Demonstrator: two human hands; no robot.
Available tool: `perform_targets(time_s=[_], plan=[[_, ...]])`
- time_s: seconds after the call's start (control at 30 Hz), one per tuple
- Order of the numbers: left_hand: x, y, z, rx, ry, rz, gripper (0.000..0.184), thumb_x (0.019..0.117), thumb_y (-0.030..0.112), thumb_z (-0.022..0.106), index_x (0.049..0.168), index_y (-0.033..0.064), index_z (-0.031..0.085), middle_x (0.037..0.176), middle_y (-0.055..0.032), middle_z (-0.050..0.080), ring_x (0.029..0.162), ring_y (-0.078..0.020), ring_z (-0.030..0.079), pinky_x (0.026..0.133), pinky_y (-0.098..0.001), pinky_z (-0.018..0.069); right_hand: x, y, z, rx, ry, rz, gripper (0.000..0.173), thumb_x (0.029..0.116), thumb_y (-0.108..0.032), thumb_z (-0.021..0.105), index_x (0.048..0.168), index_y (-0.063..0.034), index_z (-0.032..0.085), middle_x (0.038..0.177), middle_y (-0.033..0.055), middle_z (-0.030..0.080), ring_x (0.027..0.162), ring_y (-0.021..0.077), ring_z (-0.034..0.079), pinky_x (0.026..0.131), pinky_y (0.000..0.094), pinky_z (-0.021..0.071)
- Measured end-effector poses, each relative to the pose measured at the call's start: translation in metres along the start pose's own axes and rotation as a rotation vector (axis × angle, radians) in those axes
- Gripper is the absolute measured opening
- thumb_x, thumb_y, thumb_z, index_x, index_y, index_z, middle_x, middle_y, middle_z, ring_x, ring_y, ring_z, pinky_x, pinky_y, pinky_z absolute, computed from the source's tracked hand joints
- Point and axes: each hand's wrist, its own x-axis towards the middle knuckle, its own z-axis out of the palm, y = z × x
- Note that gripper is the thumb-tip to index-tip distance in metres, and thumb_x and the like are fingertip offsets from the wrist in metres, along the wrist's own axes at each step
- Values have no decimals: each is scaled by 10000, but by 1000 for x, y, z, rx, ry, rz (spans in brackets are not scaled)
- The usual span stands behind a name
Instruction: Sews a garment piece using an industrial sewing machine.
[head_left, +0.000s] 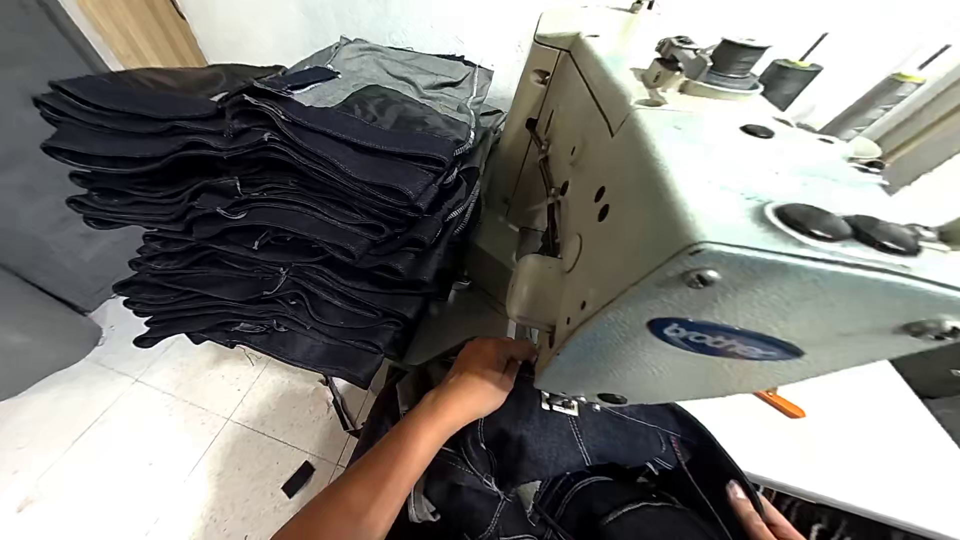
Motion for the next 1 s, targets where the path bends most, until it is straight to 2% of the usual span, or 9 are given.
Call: perform_targets(time_s=[0.13,0.3,0.43,0.5,0.57,0.7,0.77,0.87,1.0], plan=[[-2,3,4,-46,49,3,261,1055,65,492,1160,17,725,1083,-180,720,1075,-288,669,975,-492,501,4,-30,14,171,22,132,234,1108,-211,351,1095,-124,567,793,-154,658,741,-65,649,731,189,580],[-32,-49,-62,128,185,29,320,1029,179,608,1339,126,668,1241,-98,719,1119,-250,696,1014,-514,532,57,-69,3,-174,-624,-142,295,1010,-229,471,850,-275,714,778,-179,709,710,-60,641,675,183,546],[-70,-92,-105,781,446,124,315,952,129,697,1208,297,775,868,-112,727,754,-340,710,659,-579,557,30,-100,97,-39,-634,-56,184,956,-132,532,869,-196,680,747,-107,720,685,-19,673,658,192,576],[-69,-60,-70,884,584,112,315,907,36,684,1167,183,784,1064,-219,711,1019,-449,671,874,-640,518,20,-101,113,113,-532,20,223,953,-52,488,906,-187,659,746,-101,725,686,-18,683,653,182,587],[-53,-29,-15,767,646,137,203,968,128,617,1097,91,770,1181,-223,701,1166,-425,649,985,-609,512,15,-97,112,151,-486,48,256,960,-47,471,888,-196,667,728,-107,721,665,-22,678,635,182,583],[12,-21,24,409,489,66,334,994,268,601,874,-13,735,817,-183,726,796,-369,737,695,-562,580,27,-76,102,-195,-304,-299,147,917,-66,555,885,-138,679,779,-106,696,762,-47,659,732,172,560],[62,-45,12,404,509,238,227,894,216,709,918,-8,739,830,-164,727,741,-337,730,643,-538,584,47,-85,110,-428,-285,-415,184,933,-35,627,995,125,694,915,205,709,917,237,680,894,413,514],[104,-64,-3,206,362,374,234,894,118,719,1059,-48,727,983,-205,739,915,-333,730,836,-544,574,80,-87,137,-326,-343,-214,67,848,30,702,834,64,647,727,53,624,696,59,603,691,220,521],[42,-78,27,-273,188,333,292,984,258,644,1001,-21,730,922,-81,734,901,-96,695,868,-332,577,29,-42,120,-462,-409,-433,296,950,-109,603,1065,154,675,992,246,721,965,242,704,938,403,533]])
